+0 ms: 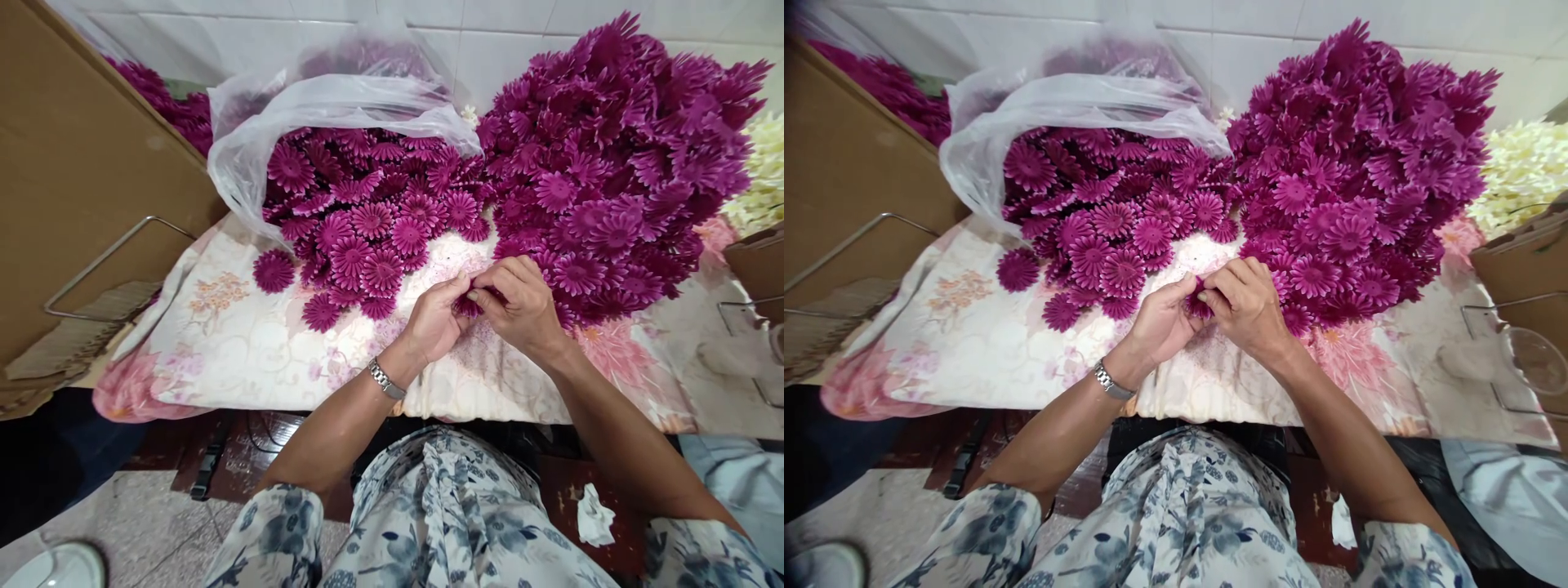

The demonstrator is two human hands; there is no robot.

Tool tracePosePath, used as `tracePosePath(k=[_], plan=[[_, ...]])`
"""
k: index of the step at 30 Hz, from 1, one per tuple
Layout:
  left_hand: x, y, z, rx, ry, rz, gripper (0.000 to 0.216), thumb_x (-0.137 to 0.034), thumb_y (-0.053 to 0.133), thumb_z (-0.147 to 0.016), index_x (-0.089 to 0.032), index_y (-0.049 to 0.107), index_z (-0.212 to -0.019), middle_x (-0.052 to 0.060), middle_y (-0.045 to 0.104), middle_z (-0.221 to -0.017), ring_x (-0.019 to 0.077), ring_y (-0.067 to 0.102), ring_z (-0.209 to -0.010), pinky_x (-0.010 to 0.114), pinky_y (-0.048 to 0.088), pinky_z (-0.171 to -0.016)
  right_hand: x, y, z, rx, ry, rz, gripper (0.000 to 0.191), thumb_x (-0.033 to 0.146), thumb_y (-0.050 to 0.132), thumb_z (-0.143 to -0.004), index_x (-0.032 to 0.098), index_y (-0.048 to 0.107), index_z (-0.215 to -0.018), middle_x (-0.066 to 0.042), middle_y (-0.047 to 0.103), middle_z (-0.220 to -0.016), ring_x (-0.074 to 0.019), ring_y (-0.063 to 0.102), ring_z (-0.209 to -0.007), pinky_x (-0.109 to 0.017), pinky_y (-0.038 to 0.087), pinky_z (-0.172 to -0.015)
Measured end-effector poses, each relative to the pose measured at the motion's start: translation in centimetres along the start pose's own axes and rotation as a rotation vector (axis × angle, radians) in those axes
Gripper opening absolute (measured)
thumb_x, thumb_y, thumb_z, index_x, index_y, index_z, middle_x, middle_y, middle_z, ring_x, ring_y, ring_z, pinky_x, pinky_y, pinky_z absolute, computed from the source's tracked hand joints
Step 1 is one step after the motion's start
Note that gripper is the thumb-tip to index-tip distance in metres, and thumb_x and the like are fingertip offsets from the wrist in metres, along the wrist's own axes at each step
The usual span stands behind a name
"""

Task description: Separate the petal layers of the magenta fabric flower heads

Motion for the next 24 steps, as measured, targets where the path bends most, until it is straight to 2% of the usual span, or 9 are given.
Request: tracePosePath(k=[4, 7, 13, 16, 20, 24], plan=[[-0.3, -0.2, -0.3, -0.004, 0.088, -0.044, 0.016, -0.021, 0.062, -0.080, -0.012, 0.063, -0.067, 0.000, 0.060, -0.064, 0.0064, 0.050, -0.056, 0.019, 0.037, -0.051, 1.1, -0.6, 0.2, -0.069, -0.069, 0.148, 0.011, 0.022, 0.054, -0.085, 0.019, 0.059, -0.076, -0.003, 0.062, -0.070, -0.0171, 0.049, -0.070, -0.032, 0.035, -0.067], [-0.5, -0.2, -0.3, -0.003, 0.136, -0.066, 0.019, -0.022, 0.060, -0.082, -0.011, 0.064, -0.067, 0.000, 0.060, -0.065, 0.0071, 0.052, -0.060, 0.020, 0.038, -0.055, 1.3, -0.6, 0.3, -0.089, -0.078, 0.200, 0.011, 0.021, 0.051, -0.085, 0.018, 0.057, -0.076, -0.004, 0.061, -0.068, -0.0170, 0.049, -0.068, -0.032, 0.035, -0.067], [-0.2, -0.4, -0.2, -0.048, 0.083, -0.092, 0.023, -0.022, 0.055, -0.085, -0.012, 0.062, -0.066, 0.000, 0.059, -0.061, 0.0079, 0.051, -0.057, 0.021, 0.040, -0.058, 0.3, -0.8, 0.6, -0.086, -0.015, 0.122, 0.012, 0.019, 0.049, -0.086, 0.018, 0.054, -0.075, -0.003, 0.059, -0.065, -0.0156, 0.048, -0.064, -0.031, 0.036, -0.066], [-1.0, -0.8, -0.2, -0.105, 0.128, -0.080, 0.022, -0.022, 0.050, -0.087, -0.012, 0.064, -0.074, 0.001, 0.061, -0.067, 0.0081, 0.053, -0.060, 0.021, 0.041, -0.059, 0.0, -1.1, 0.6, -0.078, 0.018, 0.057, 0.011, 0.027, 0.052, -0.086, 0.019, 0.057, -0.081, -0.004, 0.063, -0.075, -0.0163, 0.054, -0.074, -0.031, 0.038, -0.070], [-1.4, -0.3, -0.2, -0.065, 0.158, -0.088, 0.026, -0.025, 0.043, -0.091, -0.015, 0.065, -0.096, 0.003, 0.066, -0.085, 0.0093, 0.058, -0.072, 0.020, 0.042, -0.062, 0.9, -0.6, 0.7, -0.045, -0.056, 0.082, 0.027, 0.044, 0.056, -0.082, 0.019, 0.059, -0.092, -0.006, 0.064, -0.087, -0.0201, 0.055, -0.085, -0.035, 0.039, -0.075], [-0.9, 0.1, -0.2, -0.028, 0.119, -0.125, 0.026, -0.028, 0.046, -0.090, -0.015, 0.066, -0.097, 0.005, 0.066, -0.093, 0.0104, 0.059, -0.079, 0.020, 0.043, -0.065, 1.2, 0.0, 1.0, -0.009, -0.098, 0.110, 0.019, 0.034, 0.055, -0.084, 0.017, 0.061, -0.092, -0.007, 0.065, -0.082, -0.0195, 0.055, -0.080, -0.035, 0.041, -0.071]])
Point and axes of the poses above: each hand's wrist, its own z-axis away from the middle knuckle, its own y-axis out of the palm, x = y × z, the point moved 10 cm from there along -z, towards the middle knuckle
